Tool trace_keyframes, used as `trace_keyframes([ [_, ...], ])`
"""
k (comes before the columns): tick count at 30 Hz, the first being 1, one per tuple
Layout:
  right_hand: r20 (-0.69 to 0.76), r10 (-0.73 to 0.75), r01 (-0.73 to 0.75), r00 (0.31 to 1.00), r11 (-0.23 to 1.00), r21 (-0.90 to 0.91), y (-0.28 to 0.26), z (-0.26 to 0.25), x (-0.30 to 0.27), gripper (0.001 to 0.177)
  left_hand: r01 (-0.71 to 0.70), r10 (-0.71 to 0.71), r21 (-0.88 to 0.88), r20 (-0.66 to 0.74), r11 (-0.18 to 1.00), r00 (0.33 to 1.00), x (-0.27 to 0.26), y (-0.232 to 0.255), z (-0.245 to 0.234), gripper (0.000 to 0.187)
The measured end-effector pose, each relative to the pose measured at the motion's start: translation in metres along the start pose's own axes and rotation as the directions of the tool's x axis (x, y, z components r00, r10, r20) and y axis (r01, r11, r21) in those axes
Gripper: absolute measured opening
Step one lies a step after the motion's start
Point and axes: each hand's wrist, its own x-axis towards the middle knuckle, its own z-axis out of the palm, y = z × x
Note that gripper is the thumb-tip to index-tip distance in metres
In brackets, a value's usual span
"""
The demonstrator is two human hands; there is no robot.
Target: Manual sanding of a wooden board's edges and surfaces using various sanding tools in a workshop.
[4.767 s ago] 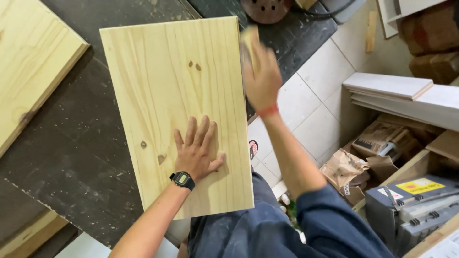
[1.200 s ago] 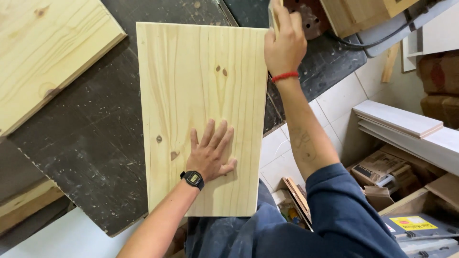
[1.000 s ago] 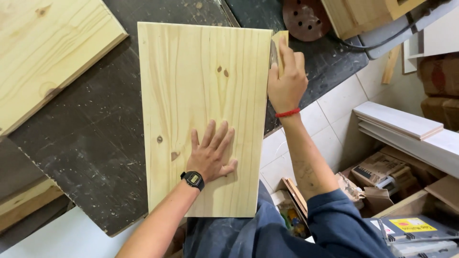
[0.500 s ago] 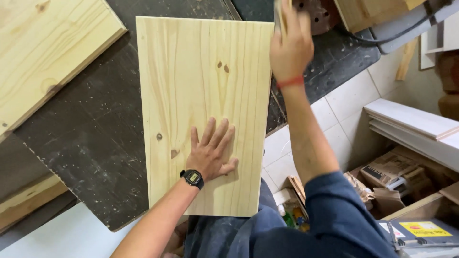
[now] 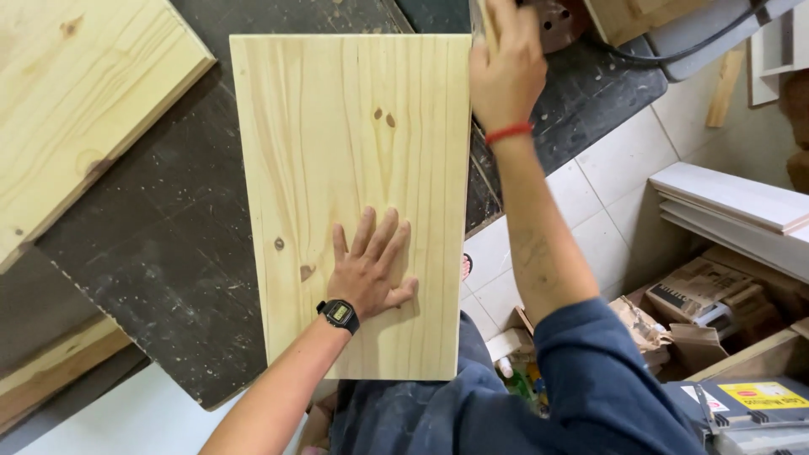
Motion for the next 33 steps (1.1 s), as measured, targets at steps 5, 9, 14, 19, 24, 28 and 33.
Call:
trace_keyframes([
  [5,0.036,0.104,-0.106,0.994,0.992,0.061,0.0,-0.018,-0.045,0.052,0.005,-0.005,0.004,-0.017,1.0,1.0,0.003,-0.001,0.0,0.089],
  [9,-0.029,0.065,-0.061,0.997,0.99,0.126,0.011,0.002,-0.007,0.047,-0.003,0.003,-0.004,-0.017,1.0,1.0,0.004,-0.003,0.001,0.09],
  [14,0.055,0.169,-0.175,0.984,0.976,0.132,-0.013,-0.015,-0.036,0.054,-0.001,0.001,0.003,-0.074,1.0,0.997,0.003,-0.003,0.002,0.087],
  [19,-0.061,0.048,-0.042,0.997,0.994,0.098,0.024,0.017,-0.007,0.052,-0.005,0.003,-0.018,-0.077,1.0,0.997,0.003,-0.003,0.006,0.085],
  [24,-0.005,0.1,-0.099,0.995,0.987,0.127,-0.001,-0.014,-0.04,0.049,-0.011,0.012,0.01,-0.057,1.0,0.998,0.002,-0.003,0.005,0.089],
  [28,0.017,0.142,-0.143,0.99,0.967,0.213,0.006,-0.016,-0.044,0.046,-0.003,0.004,0.034,-0.025,0.999,1.0,0.004,-0.003,0.003,0.092],
  [33,0.0,0.087,-0.085,0.996,0.969,0.234,0.006,-0.003,-0.016,0.047,-0.008,0.008,0.008,-0.053,1.0,0.999,0.001,-0.003,0.006,0.09],
])
